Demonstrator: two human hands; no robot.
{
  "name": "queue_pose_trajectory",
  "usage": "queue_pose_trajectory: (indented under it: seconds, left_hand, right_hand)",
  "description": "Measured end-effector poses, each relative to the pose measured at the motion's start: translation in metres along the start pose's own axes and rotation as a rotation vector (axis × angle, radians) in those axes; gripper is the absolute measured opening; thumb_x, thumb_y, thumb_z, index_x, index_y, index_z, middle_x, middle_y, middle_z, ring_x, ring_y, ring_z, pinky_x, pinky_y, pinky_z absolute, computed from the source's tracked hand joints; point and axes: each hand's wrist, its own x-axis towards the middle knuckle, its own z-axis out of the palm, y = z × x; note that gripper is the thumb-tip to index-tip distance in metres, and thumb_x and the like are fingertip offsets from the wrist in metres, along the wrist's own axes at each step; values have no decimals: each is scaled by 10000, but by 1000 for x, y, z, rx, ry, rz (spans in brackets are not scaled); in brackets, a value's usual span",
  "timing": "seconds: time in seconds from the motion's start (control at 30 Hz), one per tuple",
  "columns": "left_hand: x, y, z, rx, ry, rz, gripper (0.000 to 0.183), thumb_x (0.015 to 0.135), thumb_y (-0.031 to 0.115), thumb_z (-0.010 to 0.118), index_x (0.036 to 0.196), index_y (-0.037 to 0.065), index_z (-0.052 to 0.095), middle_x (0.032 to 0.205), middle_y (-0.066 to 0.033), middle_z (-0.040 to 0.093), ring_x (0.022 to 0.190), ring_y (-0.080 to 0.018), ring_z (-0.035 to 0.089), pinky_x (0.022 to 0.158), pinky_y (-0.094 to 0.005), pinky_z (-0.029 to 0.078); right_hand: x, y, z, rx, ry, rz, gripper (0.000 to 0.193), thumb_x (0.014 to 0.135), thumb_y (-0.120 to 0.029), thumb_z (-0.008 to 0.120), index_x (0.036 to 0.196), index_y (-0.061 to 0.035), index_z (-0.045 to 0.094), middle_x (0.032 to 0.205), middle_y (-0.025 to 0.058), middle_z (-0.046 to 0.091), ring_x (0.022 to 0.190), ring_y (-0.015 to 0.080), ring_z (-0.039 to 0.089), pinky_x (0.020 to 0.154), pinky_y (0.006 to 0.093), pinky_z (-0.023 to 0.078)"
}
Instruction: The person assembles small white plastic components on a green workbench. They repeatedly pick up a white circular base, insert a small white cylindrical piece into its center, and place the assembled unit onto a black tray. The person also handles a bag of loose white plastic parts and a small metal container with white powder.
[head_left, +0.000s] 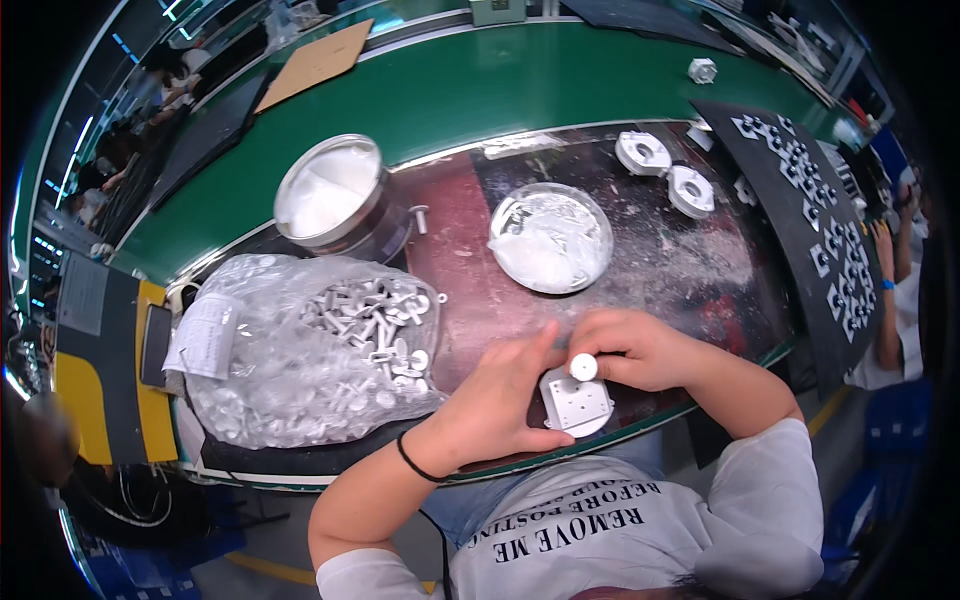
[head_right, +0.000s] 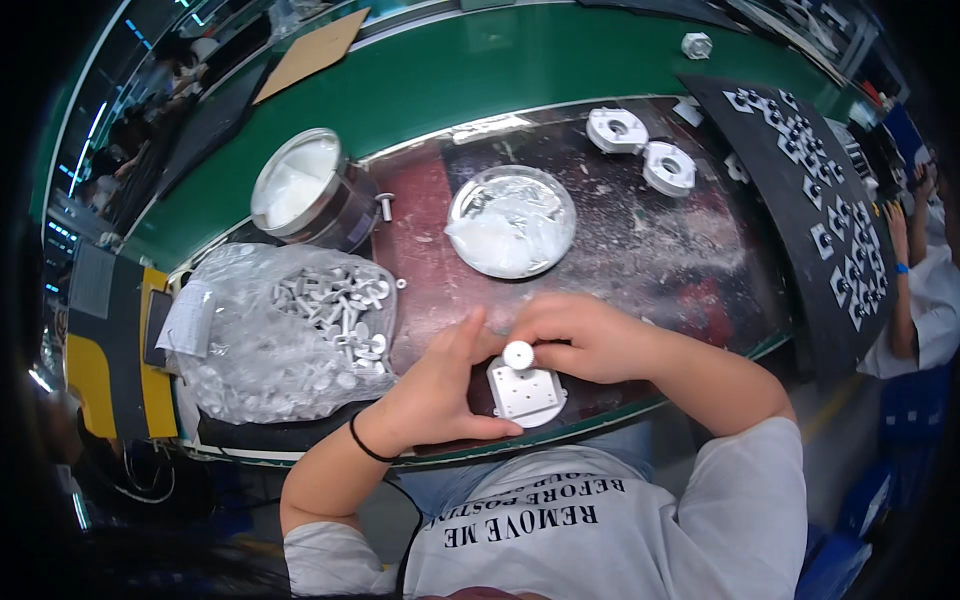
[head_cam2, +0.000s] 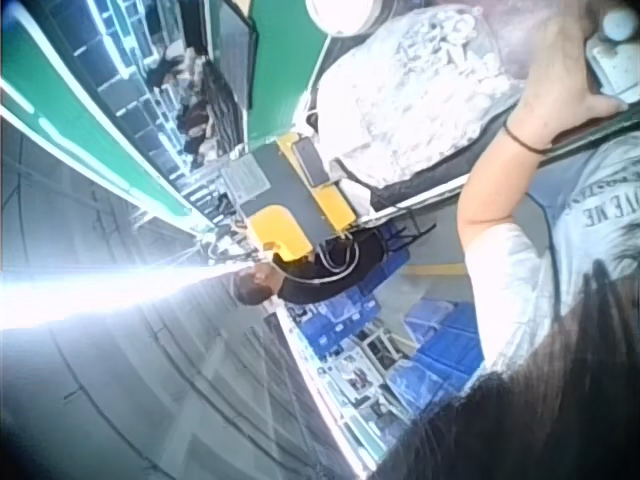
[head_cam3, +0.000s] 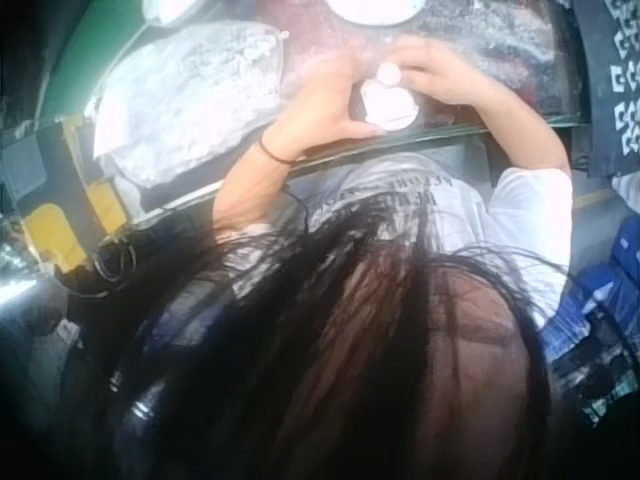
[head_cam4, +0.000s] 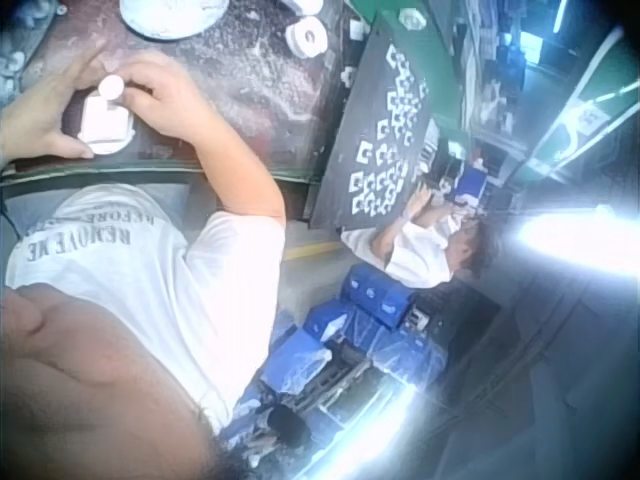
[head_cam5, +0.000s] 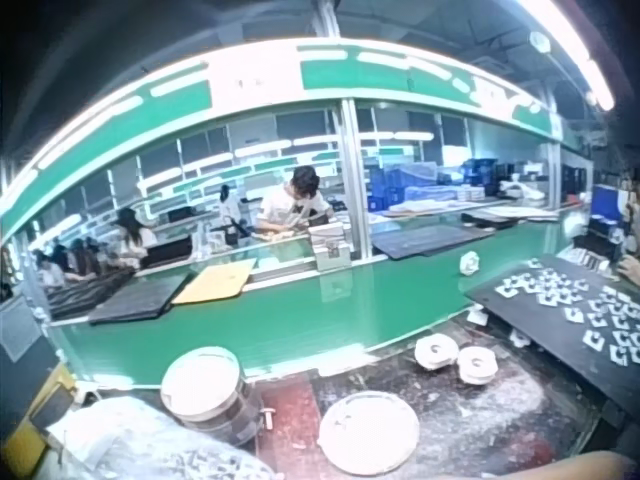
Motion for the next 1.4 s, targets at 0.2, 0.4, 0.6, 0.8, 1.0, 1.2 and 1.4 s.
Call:
queue_pose_trajectory:
  seconds: [0.2, 0.4, 0.6, 0.8, 1.0, 1.2, 1.4]
  left_hand:
    - [1, 2, 1, -50, 3, 9, 1153, 609, 283, 818, 1443, -25, 84, 1191, -174, 550, 1140, -364, 466, 996, -449, 319]
    - [-6, -3, 3, -56, 57, 63, 1218, 582, 238, 835, 1467, 39, 23, 1203, -165, 545, 1129, -358, 470, 997, -450, 317]
    - [4, 0, 3, -13, -4, 4, 1216, 586, 255, 835, 1462, 30, 22, 1194, -179, 550, 1119, -375, 472, 985, -443, 330]
    - [-1, -8, 4, -122, 11, 7, 1233, 599, 249, 836, 1463, 56, -23, 1193, -170, 557, 1120, -375, 485, 981, -453, 341]
    - [7, -3, -1, 15, -5, 72, 1305, 622, 220, 848, 1445, 133, -162, 1095, -223, 609, 993, -376, 610, 889, -452, 448]
    - [-2, -9, 4, -106, -19, -3, 1246, 609, 249, 835, 1464, 77, -55, 1219, -152, 545, 1127, -366, 483, 979, -470, 339]
    - [-1, -8, 4, -95, -3, 31, 1256, 604, 245, 839, 1465, 81, -61, 1224, -151, 542, 1127, -364, 481, 975, -476, 339]
  right_hand:
    - [-6, 4, 2, -130, 32, -15, 197, 766, -97, 673, 958, -54, 655, 937, 88, 633, 885, 272, 588, 780, 375, 455]
    - [-1, -14, -13, -141, 45, 44, 219, 745, -74, 688, 962, -43, 683, 906, 90, 644, 865, 248, 609, 765, 358, 467]
    - [-13, -7, -21, -109, 114, 62, 216, 739, -46, 652, 955, -38, 657, 890, 96, 622, 881, 248, 592, 766, 334, 463]
    - [-7, -6, -19, -291, 304, -231, 319, 634, 54, 529, 878, -85, 679, 883, 60, 549, 862, 235, 518, 778, 340, 407]
    - [-8, -16, -12, -471, 249, -336, 404, 592, 13, 577, 929, -168, 709, 915, -5, 544, 898, 223, 497, 841, 375, 366]
    - [-7, -13, -7, -538, 251, -343, 387, 613, -15, 612, 938, -202, 708, 907, -28, 550, 922, 220, 503, 842, 373, 366]
    - [-6, -9, -3, -674, 225, -397, 276, 625, -89, 665, 878, -194, 693, 908, -42, 556, 937, 197, 521, 828, 366, 385]
